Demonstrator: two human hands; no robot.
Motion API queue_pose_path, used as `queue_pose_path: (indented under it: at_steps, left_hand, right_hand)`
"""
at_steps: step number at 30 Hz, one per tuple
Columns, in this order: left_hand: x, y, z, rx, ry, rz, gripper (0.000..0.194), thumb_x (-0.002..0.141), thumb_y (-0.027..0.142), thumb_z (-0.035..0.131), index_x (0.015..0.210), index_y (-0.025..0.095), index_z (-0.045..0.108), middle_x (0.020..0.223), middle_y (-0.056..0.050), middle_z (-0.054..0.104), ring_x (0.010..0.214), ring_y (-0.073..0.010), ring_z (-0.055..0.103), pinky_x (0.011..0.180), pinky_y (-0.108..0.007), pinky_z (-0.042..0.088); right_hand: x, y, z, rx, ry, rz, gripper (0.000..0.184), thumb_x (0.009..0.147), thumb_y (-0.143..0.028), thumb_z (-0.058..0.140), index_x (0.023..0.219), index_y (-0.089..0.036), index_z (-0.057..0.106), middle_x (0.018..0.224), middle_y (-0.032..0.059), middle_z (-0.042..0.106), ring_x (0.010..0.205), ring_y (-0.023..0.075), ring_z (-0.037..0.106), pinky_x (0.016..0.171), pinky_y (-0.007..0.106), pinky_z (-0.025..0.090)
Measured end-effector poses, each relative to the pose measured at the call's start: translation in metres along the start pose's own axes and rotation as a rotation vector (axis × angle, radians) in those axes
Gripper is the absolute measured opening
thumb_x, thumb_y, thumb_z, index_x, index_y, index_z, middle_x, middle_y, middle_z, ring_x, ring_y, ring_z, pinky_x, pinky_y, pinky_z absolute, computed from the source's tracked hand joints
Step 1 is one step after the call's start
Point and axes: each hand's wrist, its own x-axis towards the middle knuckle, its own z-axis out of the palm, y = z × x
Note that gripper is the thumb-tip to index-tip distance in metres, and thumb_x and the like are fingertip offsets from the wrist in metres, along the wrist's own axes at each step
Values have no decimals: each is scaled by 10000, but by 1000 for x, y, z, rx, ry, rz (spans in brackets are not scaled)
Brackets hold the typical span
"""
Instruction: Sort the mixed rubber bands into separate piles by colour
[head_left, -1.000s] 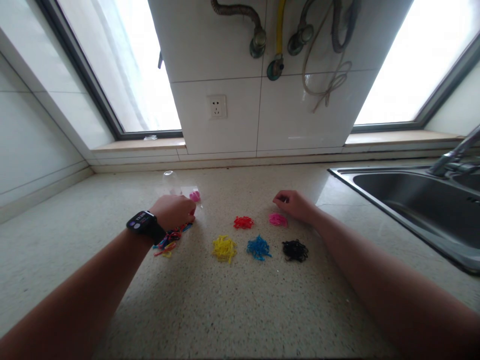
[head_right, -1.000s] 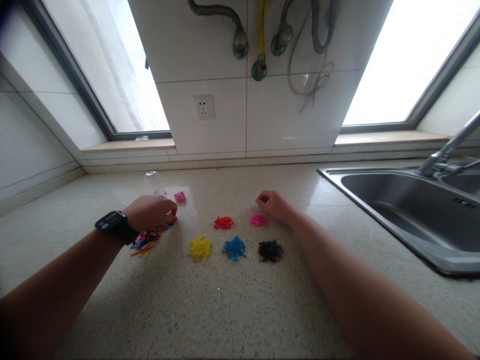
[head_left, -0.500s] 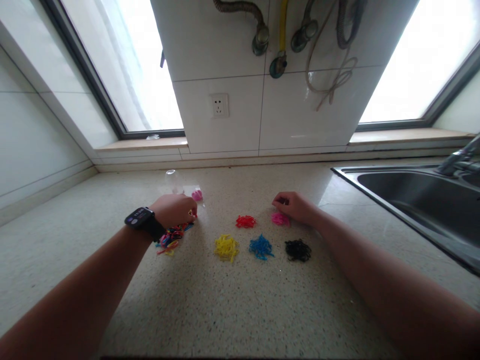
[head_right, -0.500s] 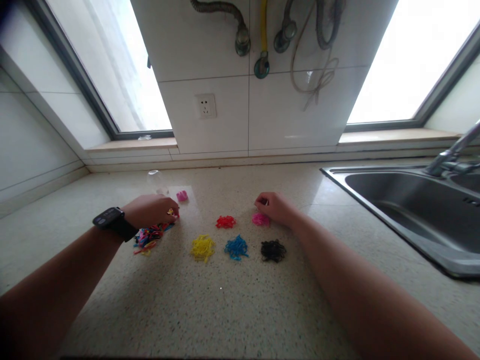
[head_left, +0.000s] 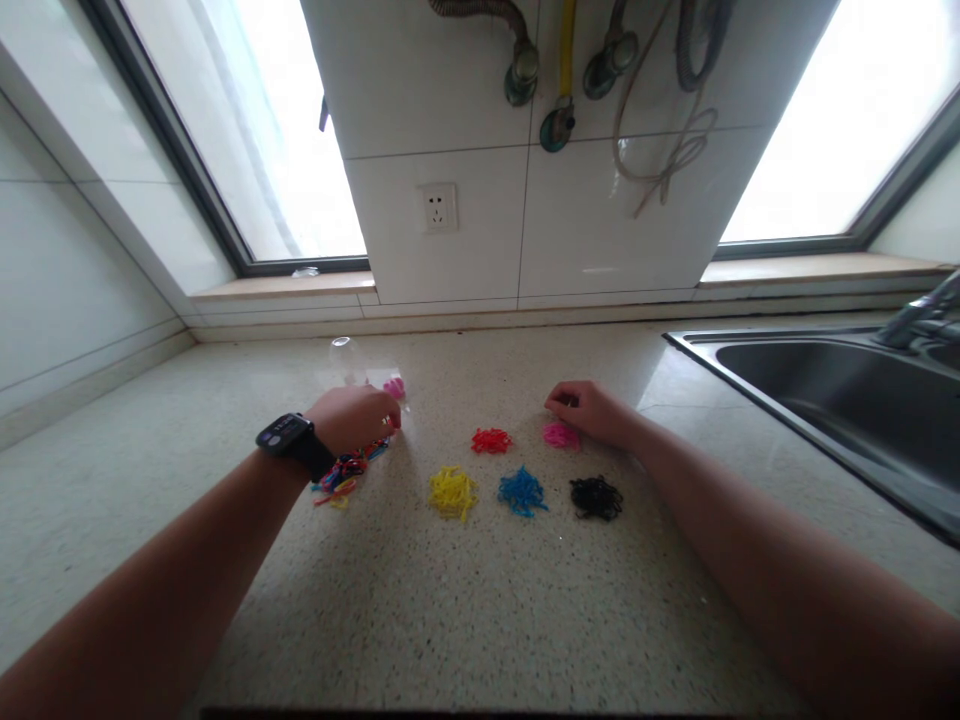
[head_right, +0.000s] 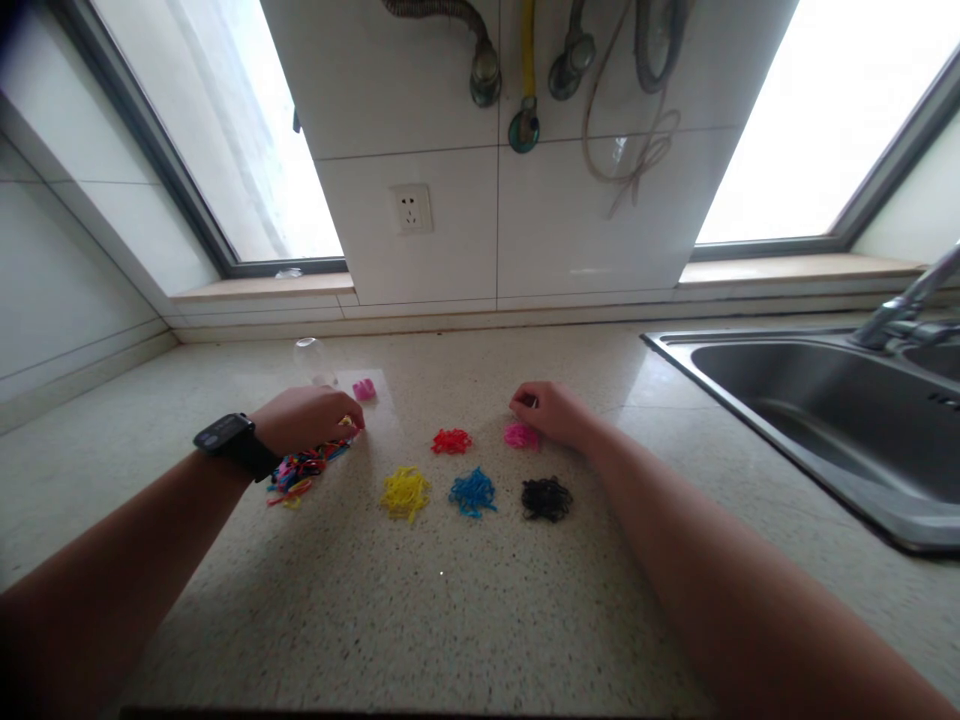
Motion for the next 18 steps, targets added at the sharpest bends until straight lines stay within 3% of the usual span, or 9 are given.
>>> queue_pose_path:
  at_steps: [8, 18]
  left_hand:
    - [1, -6, 2, 19, 21, -30, 279, 872, 338, 517, 1011, 306, 757, 925, -66, 719, 816, -218, 660, 660, -279, 439]
    - [0, -4, -2, 3, -2, 11, 207, 801, 308, 590, 906, 318, 768, 869, -45, 714, 801, -225, 651, 661, -289, 441]
  right_hand:
    - [0, 0, 0, -5, -19, 2, 225, 852, -334, 584, 861, -164, 731, 802, 58, 731, 710, 168, 634, 661, 270, 445]
    - [0, -1, -1, -2, -29, 12, 229, 857, -337, 584, 878, -164, 733, 819, 62, 734, 728, 175, 641, 677, 281, 446]
